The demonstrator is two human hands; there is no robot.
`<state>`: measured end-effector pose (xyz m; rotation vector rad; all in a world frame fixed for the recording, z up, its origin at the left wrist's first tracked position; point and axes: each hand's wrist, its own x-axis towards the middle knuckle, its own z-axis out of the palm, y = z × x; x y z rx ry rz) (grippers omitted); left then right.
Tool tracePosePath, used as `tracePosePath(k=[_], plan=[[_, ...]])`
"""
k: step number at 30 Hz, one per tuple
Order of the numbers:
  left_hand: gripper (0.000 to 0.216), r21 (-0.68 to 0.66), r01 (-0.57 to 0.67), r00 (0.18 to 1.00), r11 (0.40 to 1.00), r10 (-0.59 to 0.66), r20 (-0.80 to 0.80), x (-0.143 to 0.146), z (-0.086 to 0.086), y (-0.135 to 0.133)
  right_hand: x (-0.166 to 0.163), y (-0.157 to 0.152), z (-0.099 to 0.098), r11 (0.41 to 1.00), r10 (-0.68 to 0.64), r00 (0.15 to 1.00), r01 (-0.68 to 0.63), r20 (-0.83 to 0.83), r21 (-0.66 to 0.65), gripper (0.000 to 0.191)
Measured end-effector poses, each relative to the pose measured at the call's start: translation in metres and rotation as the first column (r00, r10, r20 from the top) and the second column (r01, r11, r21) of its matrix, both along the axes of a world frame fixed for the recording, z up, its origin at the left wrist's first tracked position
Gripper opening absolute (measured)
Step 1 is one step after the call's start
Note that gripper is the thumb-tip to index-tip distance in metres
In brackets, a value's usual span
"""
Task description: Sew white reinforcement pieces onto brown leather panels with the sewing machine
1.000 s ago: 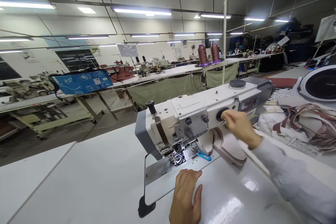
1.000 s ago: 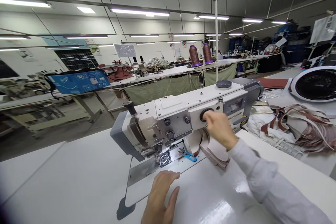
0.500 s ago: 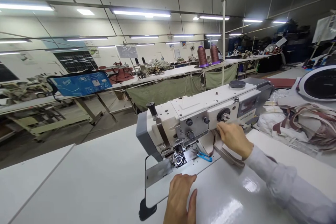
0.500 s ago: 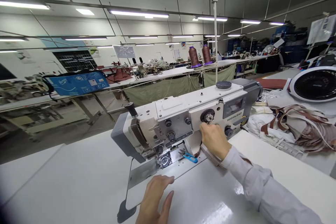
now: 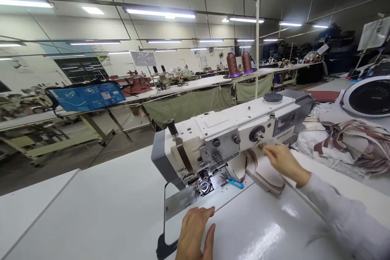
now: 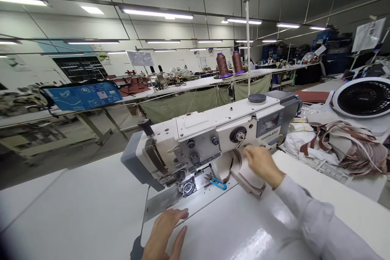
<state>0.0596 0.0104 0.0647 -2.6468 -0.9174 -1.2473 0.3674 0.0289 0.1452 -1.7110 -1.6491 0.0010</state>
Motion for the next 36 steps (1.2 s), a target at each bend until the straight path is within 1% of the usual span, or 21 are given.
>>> tracePosePath(k=[3,5,7,9,11,12,14,16,18,20,22,24,26,27,28,30,32,33,34,36], plan=[[0.026,0.009,-0.017,1.000,1.000,0.017,0.005,0.004,0.010,-0.003,0.013,-0.002,0.011,0.998,-0.056,0.998,0.057,-0.043,0.031,0.029],[0.025,0.014,0.004,0.999,1.000,-0.004,0.036,0.019,0.023,-0.006,0.006,0.003,0.018,0.997,-0.050,0.998,0.052,-0.033,0.060,0.026],[0.026,0.008,0.039,0.996,0.999,-0.040,0.074,0.042,0.039,-0.006,-0.008,0.008,0.015,0.998,-0.037,0.999,0.038,-0.029,0.044,0.022],[0.030,-0.049,0.083,0.992,0.995,-0.078,0.098,0.070,0.055,-0.002,-0.015,0.010,0.001,0.999,-0.043,0.997,0.044,-0.058,0.019,0.021],[0.037,-0.182,0.118,0.992,0.976,-0.107,0.072,0.102,0.071,0.008,-0.008,0.007,-0.018,0.999,-0.039,0.993,0.040,-0.114,0.003,0.023],[0.041,-0.260,0.118,0.993,0.958,-0.114,0.032,0.120,0.078,0.014,0.000,0.005,-0.028,0.999,-0.032,0.988,0.032,-0.150,0.000,0.024],[0.052,-0.392,0.056,0.991,0.918,-0.099,-0.089,0.156,0.091,0.027,0.019,0.001,-0.044,1.000,-0.002,0.971,0.001,-0.238,-0.006,0.028],[0.063,-0.444,-0.049,0.978,0.895,-0.047,-0.201,0.191,0.098,0.036,0.034,0.001,-0.056,0.998,0.046,0.941,-0.054,-0.334,-0.014,0.034],[0.071,-0.439,-0.128,0.969,0.889,0.018,-0.245,0.220,0.100,0.040,0.041,0.004,-0.064,0.993,0.097,0.901,-0.115,-0.422,-0.016,0.039],[0.070,-0.413,-0.176,0.967,0.894,0.077,-0.244,0.236,0.093,0.041,0.042,0.009,-0.069,0.988,0.134,0.863,-0.155,-0.487,-0.002,0.040],[0.062,-0.361,-0.215,0.963,0.908,0.137,-0.230,0.238,0.081,0.043,0.041,0.014,-0.071,0.984,0.158,0.834,-0.175,-0.528,0.019,0.038],[0.045,-0.272,-0.219,0.969,0.937,0.175,-0.175,0.229,0.069,0.049,0.040,0.017,-0.073,0.983,0.167,0.818,-0.180,-0.551,0.032,0.034],[0.024,-0.169,-0.175,0.985,0.970,0.173,-0.026,0.215,0.062,0.059,0.039,0.019,-0.073,0.985,0.160,0.811,-0.170,-0.563,0.034,0.030],[0.018,-0.132,-0.148,0.984,0.980,0.159,0.082,0.209,0.062,0.065,0.039,0.019,-0.073,0.986,0.152,0.810,-0.162,-0.566,0.032,0.029],[0.017,-0.116,-0.126,0.968,0.985,0.148,0.201,0.205,0.064,0.070,0.038,0.020,-0.073,0.988,0.144,0.810,-0.154,-0.569,0.031,0.029],[0.019,-0.148,-0.097,0.898,0.984,0.151,0.413,0.207,0.070,0.077,0.035,0.019,-0.073,0.989,0.135,0.810,-0.142,-0.570,0.031,0.028],[0.019,-0.196,-0.078,0.841,0.978,0.170,0.514,0.220,0.076,0.077,0.032,0.020,-0.074,0.990,0.135,0.813,-0.137,-0.566,0.038,0.028],[0.018,-0.195,-0.081,0.840,0.977,0.172,0.514,0.228,0.077,0.075,0.030,0.020,-0.075,0.990,0.137,0.815,-0.136,-0.563,0.043,0.029],[0.017,-0.171,-0.099,0.860,0.980,0.171,0.480,0.235,0.076,0.073,0.029,0.020,-0.075,0.990,0.138,0.818,-0.136,-0.559,0.047,0.029],[0.016,-0.074,-0.168,0.925,0.983,0.184,0.334,0.242,0.069,0.068,0.027,0.021,-0.077,0.990,0.139,0.823,-0.132,-0.550,0.051,0.031]])
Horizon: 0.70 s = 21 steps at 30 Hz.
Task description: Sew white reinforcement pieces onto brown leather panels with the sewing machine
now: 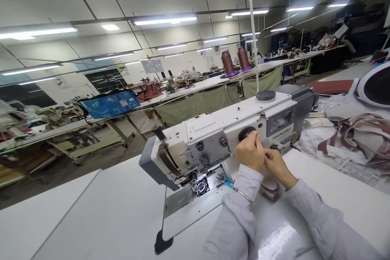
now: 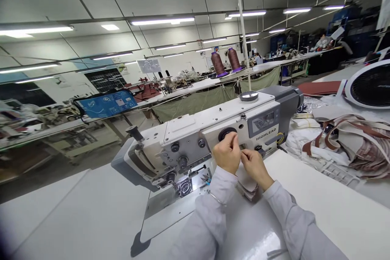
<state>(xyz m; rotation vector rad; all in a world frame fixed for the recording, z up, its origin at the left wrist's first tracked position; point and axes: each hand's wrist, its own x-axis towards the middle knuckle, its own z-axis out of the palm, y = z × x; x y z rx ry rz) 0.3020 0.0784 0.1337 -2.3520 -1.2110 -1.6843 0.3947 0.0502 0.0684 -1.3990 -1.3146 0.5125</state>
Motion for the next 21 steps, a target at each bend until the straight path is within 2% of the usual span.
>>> tracePosePath(k=[2,4,5,7,9,10,11,13,15,17,19,21], plan=[[0.015,0.083,-0.037,0.982,0.996,0.052,-0.181,-0.004,-0.009,-0.002,0.000,0.000,0.000,1.000,-0.008,1.000,0.008,0.011,0.003,0.031],[0.017,0.131,-0.016,0.971,0.991,0.047,-0.233,-0.016,-0.014,0.000,0.001,0.000,0.001,1.000,-0.020,1.000,0.020,0.023,0.007,0.030],[0.018,0.128,0.003,0.982,0.992,0.021,-0.187,-0.023,-0.014,0.002,0.001,0.000,0.001,1.000,-0.027,0.999,0.027,0.028,0.008,0.030],[0.020,0.070,0.024,1.000,0.997,-0.025,0.018,-0.031,-0.007,0.005,0.001,-0.001,0.002,0.999,-0.040,0.999,0.040,0.035,0.007,0.028],[0.021,-0.014,0.030,0.972,0.999,-0.026,0.234,-0.027,0.004,0.006,0.000,0.000,0.002,0.999,-0.044,0.998,0.043,0.036,0.006,0.028],[0.020,-0.038,0.032,0.958,0.999,-0.020,0.287,-0.021,0.008,0.005,-0.001,0.000,0.001,0.999,-0.043,0.998,0.043,0.035,0.007,0.028],[0.020,-0.038,0.035,0.958,0.999,-0.023,0.285,-0.013,0.010,0.004,-0.001,0.001,0.000,0.999,-0.042,0.999,0.042,0.034,0.009,0.028],[0.018,0.018,0.034,0.988,0.999,-0.037,0.148,0.000,0.006,0.001,-0.002,0.002,-0.001,0.999,-0.045,0.998,0.045,0.032,0.013,0.029],[0.018,0.088,0.010,0.999,0.996,-0.006,-0.041,0.004,-0.005,0.000,-0.001,0.002,-0.002,0.999,-0.052,0.998,0.051,0.033,0.019,0.030],[0.018,0.135,-0.012,0.989,0.991,0.032,-0.146,-0.003,-0.018,0.001,0.000,0.002,-0.002,0.998,-0.055,0.998,0.054,0.038,0.027,0.031],[0.021,0.151,-0.006,0.992,0.989,0.024,-0.120,-0.018,-0.024,0.004,0.001,0.001,-0.001,0.998,-0.060,0.997,0.059,0.043,0.036,0.032],[0.022,0.135,0.000,1.000,0.991,0.000,0.000,-0.031,-0.020,0.006,0.002,-0.001,0.001,0.996,-0.073,0.996,0.071,0.045,0.045,0.032]])
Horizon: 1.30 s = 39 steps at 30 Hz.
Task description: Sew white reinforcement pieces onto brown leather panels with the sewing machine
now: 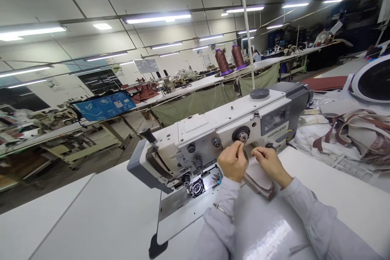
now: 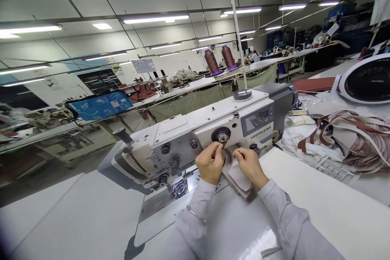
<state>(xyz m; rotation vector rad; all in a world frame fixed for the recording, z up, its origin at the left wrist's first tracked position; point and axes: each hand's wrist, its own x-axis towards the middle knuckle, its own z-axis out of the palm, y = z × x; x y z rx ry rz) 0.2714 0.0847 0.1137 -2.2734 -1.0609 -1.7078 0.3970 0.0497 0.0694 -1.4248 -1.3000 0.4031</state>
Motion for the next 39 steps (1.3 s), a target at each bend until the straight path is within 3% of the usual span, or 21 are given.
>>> tracePosePath(k=[3,5,10,14,18,21,24,29,35,39], plan=[[0.021,-0.047,-0.015,0.981,0.999,0.024,0.195,-0.003,0.018,0.003,0.002,-0.005,0.002,0.999,-0.036,0.999,0.036,-0.006,0.023,0.032],[0.021,-0.048,-0.037,0.975,0.998,0.047,0.218,0.006,0.029,0.004,0.003,-0.009,0.002,0.997,-0.064,0.998,0.064,-0.006,0.045,0.031],[0.019,-0.021,-0.060,0.998,0.998,0.060,-0.005,0.027,0.038,0.008,0.004,-0.009,0.001,0.993,-0.092,0.996,0.091,0.006,0.080,0.028],[0.022,0.072,-0.096,0.972,0.993,0.109,-0.206,0.014,0.035,0.003,0.003,-0.003,-0.003,0.994,-0.071,0.997,0.072,-0.011,0.084,0.029],[0.052,0.196,-0.135,0.901,0.971,0.203,-0.383,-0.002,0.036,-0.005,0.005,-0.002,-0.010,0.996,-0.052,0.998,0.054,-0.027,0.068,0.029],[0.083,0.190,-0.195,0.836,0.962,0.264,-0.482,-0.002,0.042,-0.005,0.006,-0.002,-0.013,0.997,-0.045,0.998,0.047,-0.035,0.057,0.030],[0.087,0.171,-0.231,0.802,0.958,0.287,-0.523,0.001,0.049,-0.003,0.007,-0.003,-0.013,0.998,-0.040,0.998,0.042,-0.041,0.050,0.029],[0.073,0.206,-0.173,0.757,0.963,0.264,-0.597,-0.007,0.060,0.003,0.009,-0.002,-0.014,0.998,-0.045,0.997,0.047,-0.057,0.051,0.031],[0.076,0.201,-0.111,0.750,0.973,0.215,-0.625,-0.017,0.062,0.006,0.010,0.002,-0.021,0.994,-0.094,0.993,0.098,-0.069,0.056,0.030],[0.057,0.224,0.060,0.782,0.973,0.094,-0.616,-0.038,0.080,-0.005,0.009,0.003,-0.026,0.992,-0.105,0.992,0.109,-0.069,0.063,0.031]])
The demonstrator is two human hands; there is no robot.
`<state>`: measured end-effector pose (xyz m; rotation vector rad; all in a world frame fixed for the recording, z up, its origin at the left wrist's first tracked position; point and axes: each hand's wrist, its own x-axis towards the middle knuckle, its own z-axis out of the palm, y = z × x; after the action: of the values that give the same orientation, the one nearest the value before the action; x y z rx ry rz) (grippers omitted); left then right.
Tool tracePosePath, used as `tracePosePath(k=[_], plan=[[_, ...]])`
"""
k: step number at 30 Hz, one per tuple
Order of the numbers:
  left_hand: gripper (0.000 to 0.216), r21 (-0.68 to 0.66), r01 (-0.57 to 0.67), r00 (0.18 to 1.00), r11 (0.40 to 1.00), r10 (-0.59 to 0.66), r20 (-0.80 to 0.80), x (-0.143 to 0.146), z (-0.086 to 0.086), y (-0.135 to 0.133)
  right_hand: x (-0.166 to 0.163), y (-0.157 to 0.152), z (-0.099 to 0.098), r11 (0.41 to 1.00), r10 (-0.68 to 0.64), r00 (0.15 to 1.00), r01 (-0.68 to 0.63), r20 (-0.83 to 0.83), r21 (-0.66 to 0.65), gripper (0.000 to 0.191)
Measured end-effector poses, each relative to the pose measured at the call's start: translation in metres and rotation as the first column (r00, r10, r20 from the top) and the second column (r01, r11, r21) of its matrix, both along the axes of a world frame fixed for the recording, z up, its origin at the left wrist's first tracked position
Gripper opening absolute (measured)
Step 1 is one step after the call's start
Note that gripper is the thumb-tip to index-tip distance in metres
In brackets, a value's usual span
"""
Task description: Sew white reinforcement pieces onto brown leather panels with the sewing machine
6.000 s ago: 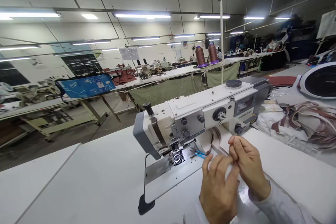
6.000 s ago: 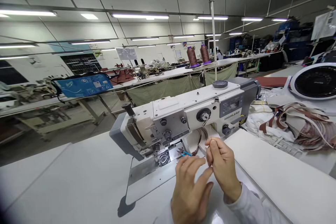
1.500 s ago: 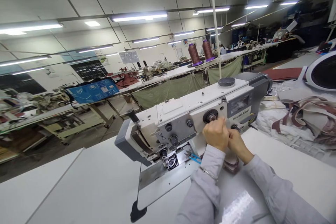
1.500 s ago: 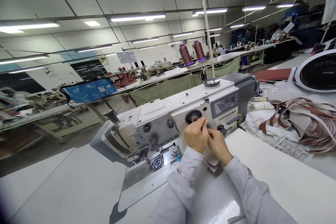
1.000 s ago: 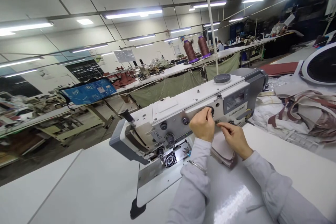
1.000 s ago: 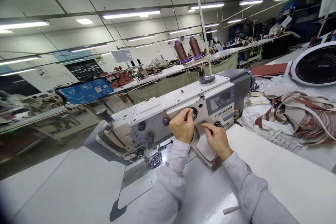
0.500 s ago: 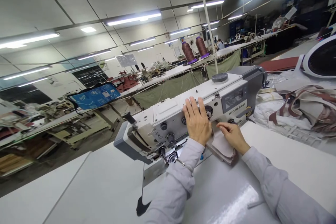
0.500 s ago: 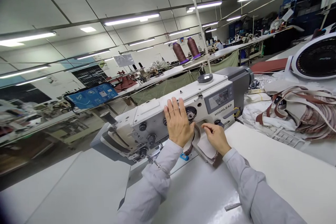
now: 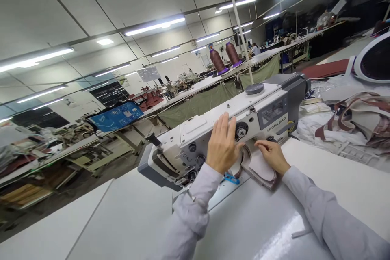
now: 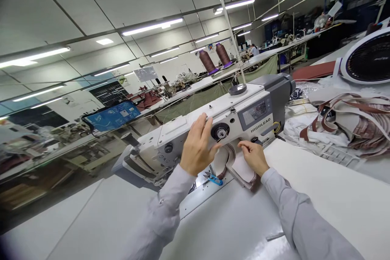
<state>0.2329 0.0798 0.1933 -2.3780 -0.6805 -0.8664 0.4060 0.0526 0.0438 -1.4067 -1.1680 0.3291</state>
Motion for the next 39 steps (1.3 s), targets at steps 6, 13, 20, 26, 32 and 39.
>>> tracePosePath(k=[6,13,20,26,32,39], plan=[[0.029,-0.353,-0.324,0.887,0.878,0.411,0.208,-0.022,0.062,0.017,-0.006,-0.002,-0.006,0.999,0.050,0.999,-0.050,0.021,-0.016,0.032],[0.024,-0.795,0.300,0.851,0.527,0.229,0.473,-0.019,0.086,0.040,-0.004,-0.001,-0.008,0.999,0.045,0.998,-0.044,0.034,-0.018,0.032],[0.018,-0.833,0.341,0.878,0.435,0.170,0.448,-0.039,0.116,0.026,-0.001,-0.001,-0.008,0.999,0.036,0.998,-0.035,0.049,-0.017,0.031],[0.024,-0.606,0.080,0.979,0.791,0.054,0.198,-0.050,0.133,0.028,0.005,-0.001,-0.008,1.000,0.028,0.999,-0.028,0.042,0.009,0.029],[0.023,-0.526,0.002,0.967,0.850,0.132,0.216,-0.065,0.124,0.031,0.003,-0.002,-0.006,1.000,0.027,0.998,-0.027,0.049,0.011,0.029],[0.027,0.072,-0.062,0.905,0.995,0.026,0.424,-0.098,0.044,-0.047,0.002,-0.004,-0.005,0.999,0.029,0.999,-0.029,0.042,-0.017,0.029]])
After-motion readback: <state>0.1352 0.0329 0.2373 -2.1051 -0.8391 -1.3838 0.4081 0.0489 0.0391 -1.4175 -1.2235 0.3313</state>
